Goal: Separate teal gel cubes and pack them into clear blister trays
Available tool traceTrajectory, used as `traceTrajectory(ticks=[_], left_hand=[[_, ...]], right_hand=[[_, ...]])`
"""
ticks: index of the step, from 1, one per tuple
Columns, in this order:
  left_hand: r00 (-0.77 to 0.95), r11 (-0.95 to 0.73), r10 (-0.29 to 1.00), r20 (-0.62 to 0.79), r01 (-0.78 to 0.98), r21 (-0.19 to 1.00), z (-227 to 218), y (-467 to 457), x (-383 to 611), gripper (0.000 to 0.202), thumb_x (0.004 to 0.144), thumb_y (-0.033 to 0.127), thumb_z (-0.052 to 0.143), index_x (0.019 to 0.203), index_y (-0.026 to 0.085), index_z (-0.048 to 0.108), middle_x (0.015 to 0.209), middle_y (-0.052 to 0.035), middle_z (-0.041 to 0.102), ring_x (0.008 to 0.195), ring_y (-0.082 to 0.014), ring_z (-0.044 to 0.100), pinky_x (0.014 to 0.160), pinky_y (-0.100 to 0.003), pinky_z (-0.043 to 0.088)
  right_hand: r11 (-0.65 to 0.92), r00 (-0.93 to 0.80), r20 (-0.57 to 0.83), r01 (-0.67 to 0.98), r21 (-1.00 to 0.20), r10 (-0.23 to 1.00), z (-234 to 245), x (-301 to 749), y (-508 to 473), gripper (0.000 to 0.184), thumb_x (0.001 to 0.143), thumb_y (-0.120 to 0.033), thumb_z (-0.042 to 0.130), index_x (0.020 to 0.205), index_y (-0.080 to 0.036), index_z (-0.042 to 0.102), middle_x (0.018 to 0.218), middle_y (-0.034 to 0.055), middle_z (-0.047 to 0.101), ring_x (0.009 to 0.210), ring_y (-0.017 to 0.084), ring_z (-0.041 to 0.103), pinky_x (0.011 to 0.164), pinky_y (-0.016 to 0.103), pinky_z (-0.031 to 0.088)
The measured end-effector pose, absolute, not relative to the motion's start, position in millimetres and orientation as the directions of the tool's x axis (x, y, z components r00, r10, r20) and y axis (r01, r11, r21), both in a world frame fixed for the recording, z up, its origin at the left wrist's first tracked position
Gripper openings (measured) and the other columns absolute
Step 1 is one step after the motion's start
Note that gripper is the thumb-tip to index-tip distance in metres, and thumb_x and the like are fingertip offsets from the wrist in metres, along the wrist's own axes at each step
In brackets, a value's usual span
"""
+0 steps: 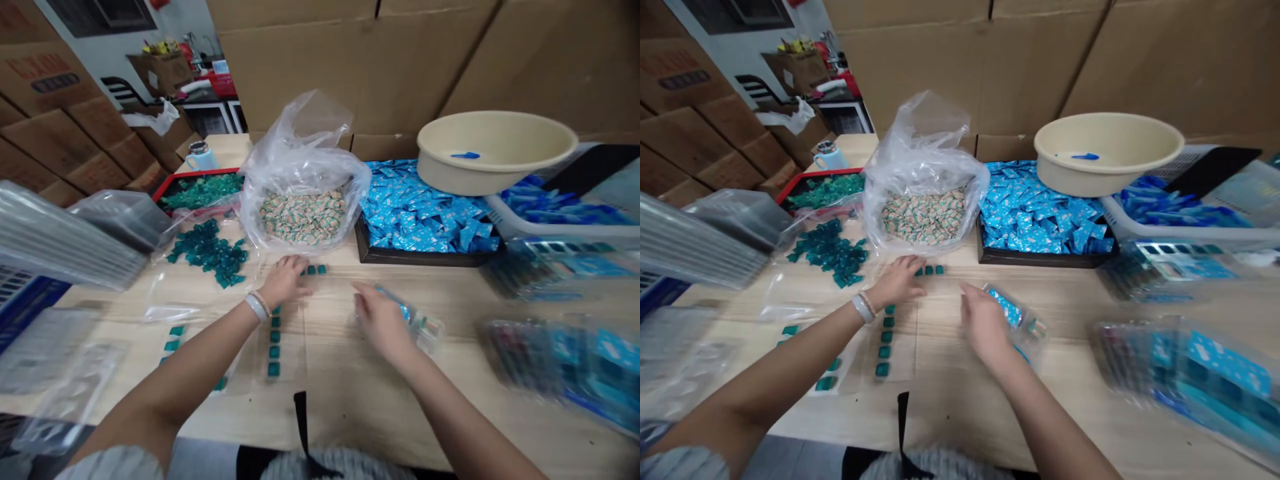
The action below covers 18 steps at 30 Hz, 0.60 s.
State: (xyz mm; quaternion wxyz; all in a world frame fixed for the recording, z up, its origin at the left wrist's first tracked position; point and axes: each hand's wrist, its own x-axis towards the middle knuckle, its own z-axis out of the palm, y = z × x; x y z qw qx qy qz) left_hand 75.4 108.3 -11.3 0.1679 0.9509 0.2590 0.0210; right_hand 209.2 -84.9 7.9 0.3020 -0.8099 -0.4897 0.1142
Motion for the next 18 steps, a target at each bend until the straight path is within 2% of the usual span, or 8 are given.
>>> traceTrajectory(ticks=[2, 3, 7, 10, 13, 15, 17, 18], left_hand=[[0.879, -0.83, 0.469, -0.09, 0.473, 0.295, -16, 110, 77, 0.081, 0.053, 0.048, 0.069, 0.123, 0.018, 0.039, 0.124, -0.0145, 0.039, 0.113, -0.0337, 0.033, 0.092, -0.044, 0.026], [0.879, -0.832, 0.466, -0.1, 0.473, 0.29, -18, 108, 79, 0.083, 0.052, 0.049, 0.069, 0.123, 0.018, 0.038, 0.124, -0.0147, 0.039, 0.112, -0.0338, 0.033, 0.092, -0.045, 0.026], [0.88, -0.827, 0.466, -0.092, 0.47, 0.308, -21, 100, 82, 0.074, 0.06, 0.047, 0.063, 0.123, 0.018, 0.036, 0.12, -0.0135, 0.042, 0.108, -0.0318, 0.036, 0.089, -0.044, 0.026], [0.889, -0.843, 0.452, -0.076, 0.453, 0.29, -20, 100, 81, 0.072, 0.065, 0.039, 0.059, 0.128, 0.018, 0.03, 0.12, -0.0134, 0.042, 0.109, -0.031, 0.035, 0.091, -0.044, 0.024], [0.916, -0.887, 0.395, -0.065, 0.399, 0.231, -10, 103, 77, 0.065, 0.068, 0.021, 0.053, 0.129, 0.019, 0.029, 0.118, -0.0124, 0.043, 0.107, -0.0286, 0.038, 0.092, -0.043, 0.025], [0.937, -0.912, 0.346, -0.038, 0.346, 0.221, 7, 101, 75, 0.064, 0.069, 0.013, 0.046, 0.13, 0.02, 0.029, 0.118, -0.0114, 0.044, 0.107, -0.0262, 0.039, 0.091, -0.04, 0.027], [0.967, -0.933, 0.254, -0.01, 0.248, 0.261, 34, 95, 75, 0.065, 0.07, 0.009, 0.043, 0.131, 0.024, 0.027, 0.12, -0.0095, 0.043, 0.108, -0.0246, 0.039, 0.091, -0.039, 0.029], [0.984, -0.937, 0.176, -0.015, 0.173, 0.303, 49, 90, 78, 0.065, 0.069, 0.008, 0.042, 0.131, 0.026, 0.028, 0.12, -0.0082, 0.043, 0.108, -0.024, 0.04, 0.091, -0.039, 0.03]], right_hand=[[-0.372, 0.461, 0.01, 0.728, -0.576, 0.887, 2, 195, -46, 0.041, 0.072, -0.01, 0.043, 0.111, -0.019, 0.051, 0.104, 0.012, 0.057, 0.087, 0.023, 0.054, 0.072, 0.031, 0.039], [-0.423, 0.495, -0.036, 0.699, -0.576, 0.868, -3, 192, -29, 0.045, 0.07, -0.008, 0.044, 0.114, -0.017, 0.049, 0.107, 0.0136, 0.055, 0.09, 0.023, 0.053, 0.075, 0.032, 0.038], [-0.581, 0.705, -0.183, 0.378, -0.72, 0.685, -22, 194, 18, 0.045, 0.068, -0.004, 0.047, 0.111, -0.014, 0.049, 0.097, 0.0157, 0.057, 0.093, 0.024, 0.051, 0.08, 0.035, 0.036], [-0.569, 0.723, -0.262, 0.216, -0.794, 0.64, -30, 200, 40, 0.043, 0.068, -0.007, 0.049, 0.111, -0.011, 0.047, 0.085, 0.0127, 0.059, 0.075, 0.021, 0.057, 0.069, 0.034, 0.042], [-0.545, 0.705, -0.317, 0.117, -0.83, 0.635, -22, 204, 39, 0.045, 0.074, -0.019, 0.047, 0.118, -0.014, 0.041, 0.074, 0.0058, 0.058, 0.054, 0.015, 0.055, 0.054, 0.031, 0.045], [-0.446, 0.688, -0.238, 0.139, -0.884, 0.686, -6, 209, 15, 0.044, 0.077, -0.03, 0.046, 0.12, -0.019, 0.042, 0.08, 0.0051, 0.057, 0.055, 0.014, 0.055, 0.055, 0.031, 0.046], [-0.261, 0.624, -0.015, 0.305, -0.916, 0.781, 17, 214, -27, 0.045, 0.076, -0.038, 0.049, 0.118, -0.022, 0.047, 0.101, 0.0088, 0.053, 0.074, 0.016, 0.057, 0.067, 0.033, 0.047], [-0.175, 0.56, 0.106, 0.425, -0.888, 0.822, 30, 215, -52, 0.05, 0.073, -0.039, 0.054, 0.12, -0.025, 0.045, 0.116, 0.0097, 0.046, 0.089, 0.019, 0.054, 0.076, 0.034, 0.045]])
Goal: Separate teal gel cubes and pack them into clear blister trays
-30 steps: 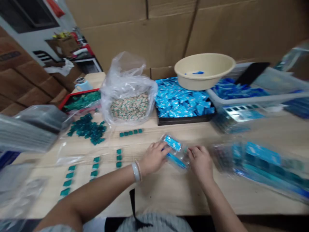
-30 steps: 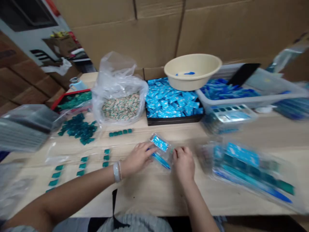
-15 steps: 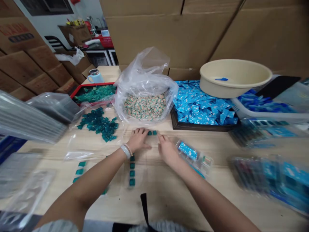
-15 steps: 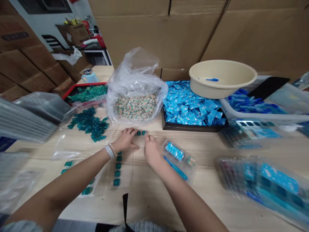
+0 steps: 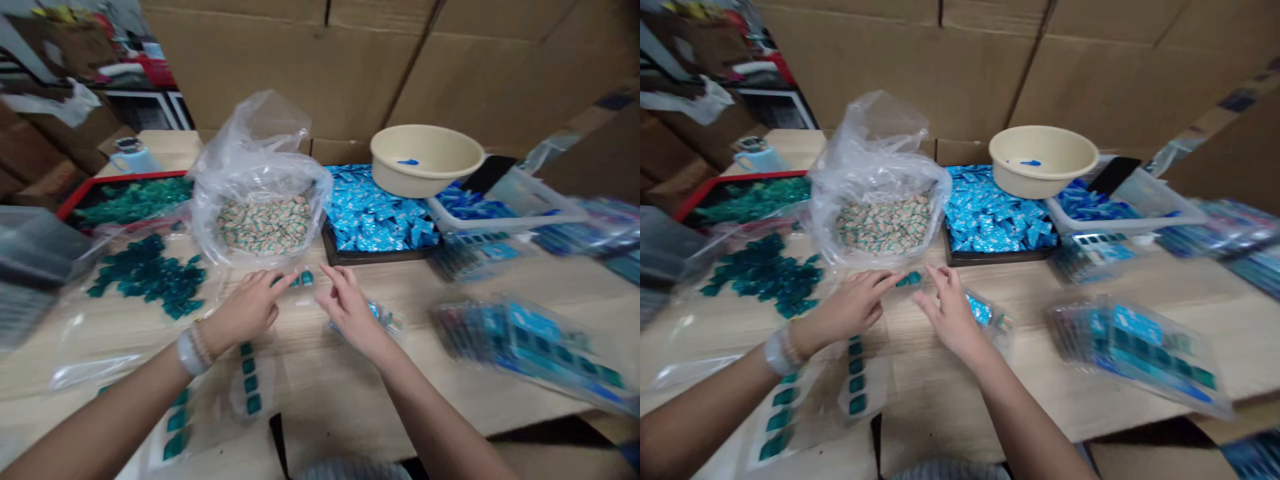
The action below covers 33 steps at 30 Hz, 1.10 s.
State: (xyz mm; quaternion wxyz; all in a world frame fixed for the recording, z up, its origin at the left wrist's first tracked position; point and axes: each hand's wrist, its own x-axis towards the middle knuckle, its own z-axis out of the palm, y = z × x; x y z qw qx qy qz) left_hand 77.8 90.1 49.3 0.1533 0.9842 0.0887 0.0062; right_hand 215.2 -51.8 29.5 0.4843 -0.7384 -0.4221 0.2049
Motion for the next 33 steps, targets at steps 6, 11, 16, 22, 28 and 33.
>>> traceTrajectory(ticks=[6, 11, 16, 22, 28, 33], left_hand=[[0.899, -0.617, -0.396, -0.187, -0.109, 0.78, 114, 44, 137, 0.057, 0.065, 0.007, 0.046, 0.118, 0.026, 0.045, 0.091, -0.0002, 0.06, 0.077, -0.0153, 0.056, 0.069, -0.024, 0.043], [0.929, -0.409, -0.157, -0.336, 0.248, 0.878, 81, 28, 191, 0.03, 0.066, 0.021, 0.055, 0.096, 0.014, 0.055, 0.073, -0.0003, 0.059, 0.056, -0.0102, 0.052, 0.048, -0.018, 0.04], [0.836, -0.372, 0.304, -0.457, 0.546, 0.751, 21, 24, 196, 0.027, 0.064, 0.02, 0.055, 0.09, 0.012, 0.054, 0.056, 0.0025, 0.052, 0.041, -0.0083, 0.045, 0.04, -0.018, 0.033], [0.852, -0.513, 0.238, -0.467, 0.518, 0.684, 15, 18, 186, 0.015, 0.065, 0.024, 0.052, 0.075, 0.014, 0.058, 0.06, 0.0003, 0.055, 0.049, -0.0106, 0.048, 0.045, -0.019, 0.032], [0.89, -0.58, 0.201, -0.409, 0.444, 0.683, 39, 14, 177, 0.016, 0.071, 0.025, 0.045, 0.071, 0.015, 0.058, 0.059, 0.001, 0.055, 0.052, -0.0109, 0.047, 0.05, -0.02, 0.032], [0.865, -0.615, 0.222, -0.449, 0.482, 0.624, 12, 9, 164, 0.013, 0.07, 0.022, 0.047, 0.068, 0.016, 0.058, 0.062, -0.0011, 0.058, 0.057, -0.0136, 0.051, 0.053, -0.022, 0.034]], right_hand=[[-0.226, 0.588, 0.17, 0.537, -0.813, 0.791, 57, 216, -173, 0.027, 0.075, -0.03, 0.055, 0.102, -0.025, 0.058, 0.096, 0.0067, 0.058, 0.085, 0.018, 0.054, 0.065, 0.027, 0.045], [-0.277, 0.9, -0.121, -0.001, -0.961, 0.418, 19, 232, -197, 0.024, 0.07, -0.039, 0.057, 0.072, -0.016, 0.056, 0.057, -0.0004, 0.053, 0.047, 0.01, 0.047, 0.042, 0.021, 0.038], [-0.322, 0.92, -0.291, -0.201, -0.925, 0.263, -13, 251, -189, 0.04, 0.063, -0.047, 0.059, 0.084, -0.014, 0.052, 0.054, -0.0059, 0.045, 0.029, 0.007, 0.038, 0.029, 0.021, 0.029], [-0.361, 0.868, -0.349, -0.217, -0.907, 0.355, -11, 255, -197, 0.064, 0.065, -0.047, 0.057, 0.117, -0.013, 0.041, 0.062, -0.0067, 0.043, 0.029, 0.008, 0.042, 0.026, 0.022, 0.032], [-0.411, 0.854, -0.41, -0.265, -0.872, 0.321, -5, 246, -204, 0.067, 0.066, -0.049, 0.053, 0.119, -0.011, 0.041, 0.062, -0.0057, 0.045, 0.03, 0.008, 0.041, 0.026, 0.023, 0.033], [-0.534, 0.873, -0.322, -0.086, -0.841, 0.366, -27, 242, -209, 0.051, 0.067, -0.043, 0.052, 0.106, -0.01, 0.055, 0.054, -0.0022, 0.048, 0.044, 0.013, 0.049, 0.039, 0.025, 0.04]])
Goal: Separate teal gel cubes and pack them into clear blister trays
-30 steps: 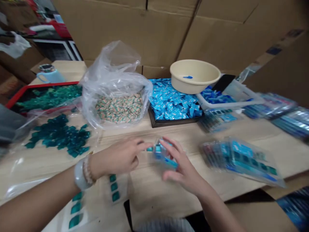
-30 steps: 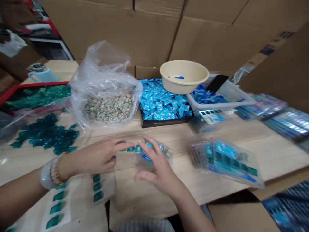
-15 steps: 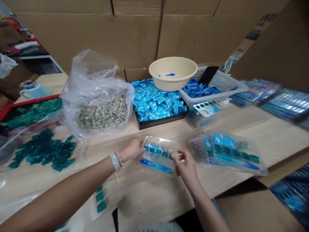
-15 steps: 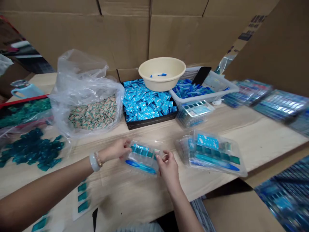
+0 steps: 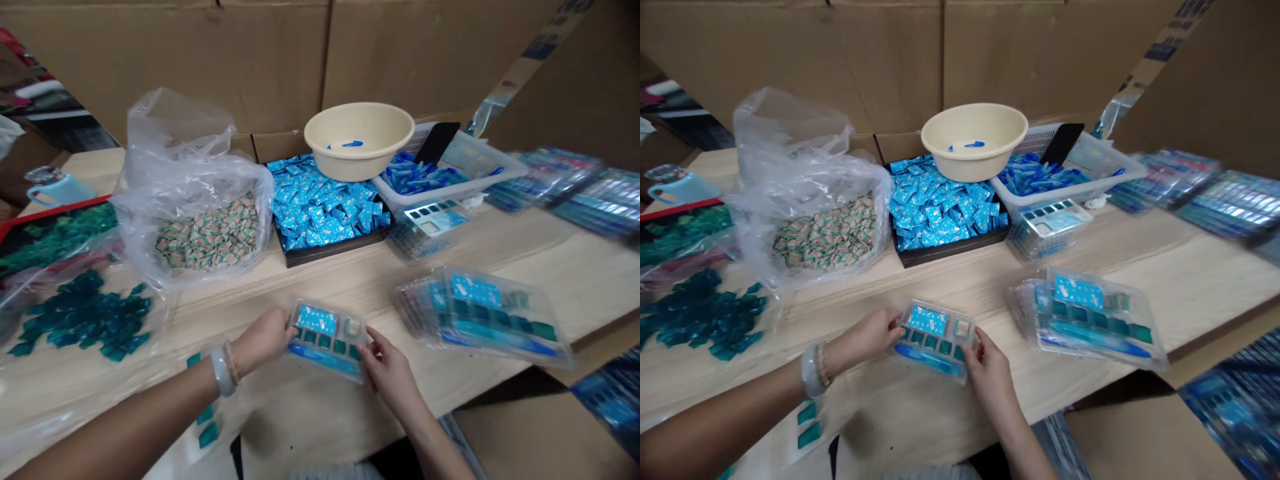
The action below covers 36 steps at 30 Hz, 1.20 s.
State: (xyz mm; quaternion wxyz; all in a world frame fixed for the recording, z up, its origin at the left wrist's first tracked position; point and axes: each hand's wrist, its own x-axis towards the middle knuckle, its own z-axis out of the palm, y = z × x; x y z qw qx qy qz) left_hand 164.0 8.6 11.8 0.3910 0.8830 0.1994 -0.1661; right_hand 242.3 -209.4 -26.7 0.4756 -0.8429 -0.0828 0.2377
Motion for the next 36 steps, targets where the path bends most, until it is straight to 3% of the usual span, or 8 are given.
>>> traceTrajectory(ticks=[3, 7, 14, 17, 19, 22, 27, 36], left_hand=[[0.897, -0.644, 0.298, -0.328, 0.442, 0.624, 10, 3, 156, 0.015, 0.071, 0.023, 0.048, 0.08, 0.017, 0.058, 0.079, -0.0043, 0.059, 0.071, -0.0167, 0.054, 0.065, -0.025, 0.039], [0.928, -0.558, 0.317, -0.198, 0.351, 0.752, 13, -2, 148, 0.022, 0.072, 0.02, 0.047, 0.094, 0.017, 0.051, 0.09, -0.0058, 0.056, 0.081, -0.0165, 0.053, 0.073, -0.028, 0.041], [0.883, -0.55, 0.35, -0.313, 0.464, 0.694, 2, 2, 152, 0.019, 0.068, 0.02, 0.049, 0.083, 0.013, 0.057, 0.08, -0.0043, 0.054, 0.072, -0.016, 0.05, 0.07, -0.03, 0.041], [0.889, -0.501, 0.386, -0.247, 0.427, 0.752, 10, -4, 152, 0.019, 0.069, 0.021, 0.05, 0.085, 0.014, 0.057, 0.084, -0.0054, 0.054, 0.078, -0.0173, 0.05, 0.073, -0.031, 0.04], [0.884, -0.397, 0.413, -0.217, 0.39, 0.831, 17, -9, 152, 0.023, 0.069, 0.023, 0.052, 0.09, 0.015, 0.055, 0.089, -0.0059, 0.055, 0.079, -0.0169, 0.051, 0.072, -0.03, 0.041], [0.841, -0.091, 0.417, -0.345, 0.416, 0.905, 26, -12, 155, 0.033, 0.065, 0.025, 0.058, 0.096, 0.014, 0.05, 0.086, -0.0048, 0.056, 0.075, -0.0155, 0.053, 0.067, -0.027, 0.042], [0.84, 0.313, 0.123, -0.528, 0.472, 0.824, 26, -7, 160, 0.034, 0.066, 0.03, 0.062, 0.094, 0.012, 0.055, 0.086, -0.0055, 0.059, 0.075, -0.0152, 0.056, 0.068, -0.028, 0.043], [0.826, 0.544, 0.025, -0.563, 0.462, 0.701, 14, 7, 156, 0.036, 0.067, 0.026, 0.065, 0.099, 0.014, 0.055, 0.095, -0.0072, 0.06, 0.08, -0.0149, 0.058, 0.073, -0.029, 0.045]], right_hand=[[-0.505, 0.908, -0.168, 0.054, -0.862, 0.384, -31, 241, -213, 0.046, 0.066, -0.04, 0.054, 0.103, -0.012, 0.058, 0.07, 0.0039, 0.055, 0.057, 0.015, 0.052, 0.053, 0.029, 0.046], [-0.394, 0.919, -0.118, 0.042, -0.918, 0.375, -31, 236, -215, 0.041, 0.071, -0.038, 0.052, 0.106, -0.017, 0.054, 0.095, 0.0086, 0.055, 0.065, 0.014, 0.054, 0.059, 0.028, 0.047], [-0.383, 0.935, -0.183, -0.056, -0.922, 0.304, -47, 237, -211, 0.039, 0.068, -0.04, 0.057, 0.097, -0.015, 0.06, 0.083, 0.0074, 0.059, 0.071, 0.018, 0.056, 0.067, 0.034, 0.048], [-0.357, 0.922, -0.163, -0.029, -0.934, 0.351, -49, 239, -213, 0.035, 0.068, -0.039, 0.057, 0.095, -0.016, 0.062, 0.092, 0.0091, 0.06, 0.084, 0.021, 0.056, 0.078, 0.037, 0.045], [-0.319, 0.919, -0.181, -0.065, -0.946, 0.35, -51, 238, -215, 0.036, 0.068, -0.04, 0.058, 0.097, -0.017, 0.062, 0.097, 0.0096, 0.06, 0.09, 0.022, 0.055, 0.083, 0.039, 0.043], [-0.257, 0.915, -0.218, -0.133, -0.957, 0.339, -55, 236, -217, 0.039, 0.068, -0.04, 0.059, 0.1, -0.018, 0.061, 0.104, 0.01, 0.058, 0.097, 0.023, 0.053, 0.087, 0.04, 0.041], [-0.194, 0.902, -0.255, -0.196, -0.961, 0.347, -52, 235, -218, 0.042, 0.068, -0.041, 0.059, 0.103, -0.018, 0.058, 0.107, 0.01, 0.058, 0.097, 0.022, 0.054, 0.086, 0.039, 0.042], [-0.183, 0.946, -0.242, -0.205, -0.962, 0.215, -30, 251, -216, 0.035, 0.071, -0.042, 0.053, 0.096, -0.019, 0.061, 0.1, 0.0068, 0.062, 0.082, 0.018, 0.056, 0.069, 0.03, 0.044]])
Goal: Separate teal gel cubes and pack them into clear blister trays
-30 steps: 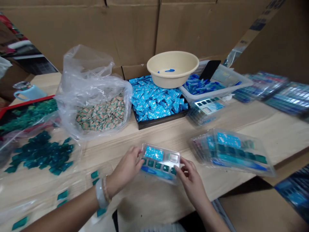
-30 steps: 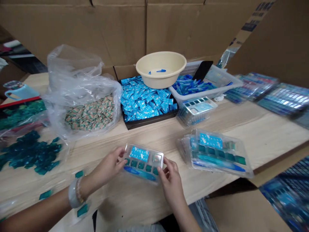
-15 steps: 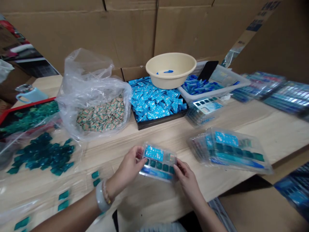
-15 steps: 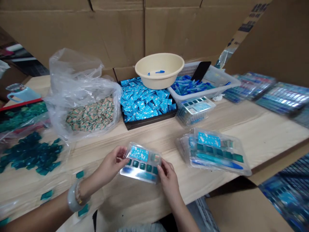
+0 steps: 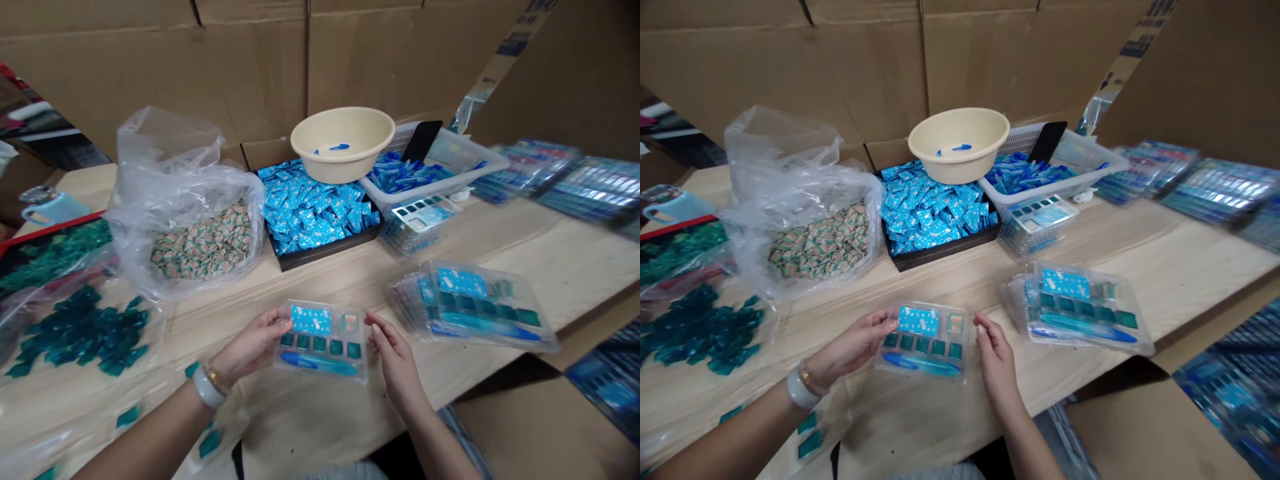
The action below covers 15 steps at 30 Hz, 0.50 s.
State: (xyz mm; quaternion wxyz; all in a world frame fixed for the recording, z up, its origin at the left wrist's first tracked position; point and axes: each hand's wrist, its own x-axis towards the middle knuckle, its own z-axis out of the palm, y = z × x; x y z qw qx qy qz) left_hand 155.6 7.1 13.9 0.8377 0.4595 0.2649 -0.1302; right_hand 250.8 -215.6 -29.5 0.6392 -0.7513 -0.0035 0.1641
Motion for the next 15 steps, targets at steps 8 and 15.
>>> traceTrajectory(ticks=[8, 15], left_hand=[[0.718, 0.672, -0.049, -0.694, 0.538, 0.509, 20, 34, 162, 0.02, 0.072, 0.022, 0.06, 0.09, 0.014, 0.06, 0.087, -0.0042, 0.064, 0.074, -0.0162, 0.061, 0.072, -0.032, 0.049], [0.701, 0.643, 0.048, -0.712, 0.523, 0.559, 30, 42, 179, 0.018, 0.074, 0.015, 0.055, 0.091, 0.013, 0.058, 0.081, -0.0038, 0.065, 0.07, -0.0138, 0.062, 0.068, -0.027, 0.05]], right_hand=[[0.151, 0.842, -0.351, -0.442, -0.884, 0.409, 2, 268, -184, 0.033, 0.071, -0.041, 0.056, 0.096, -0.018, 0.06, 0.091, 0.0048, 0.063, 0.069, 0.012, 0.056, 0.062, 0.026, 0.045], [0.294, 0.596, -0.314, -0.705, -0.646, 0.739, 35, 293, -155, 0.014, 0.077, -0.025, 0.051, 0.082, -0.018, 0.062, 0.076, 0.0008, 0.066, 0.068, 0.01, 0.06, 0.066, 0.022, 0.048]])
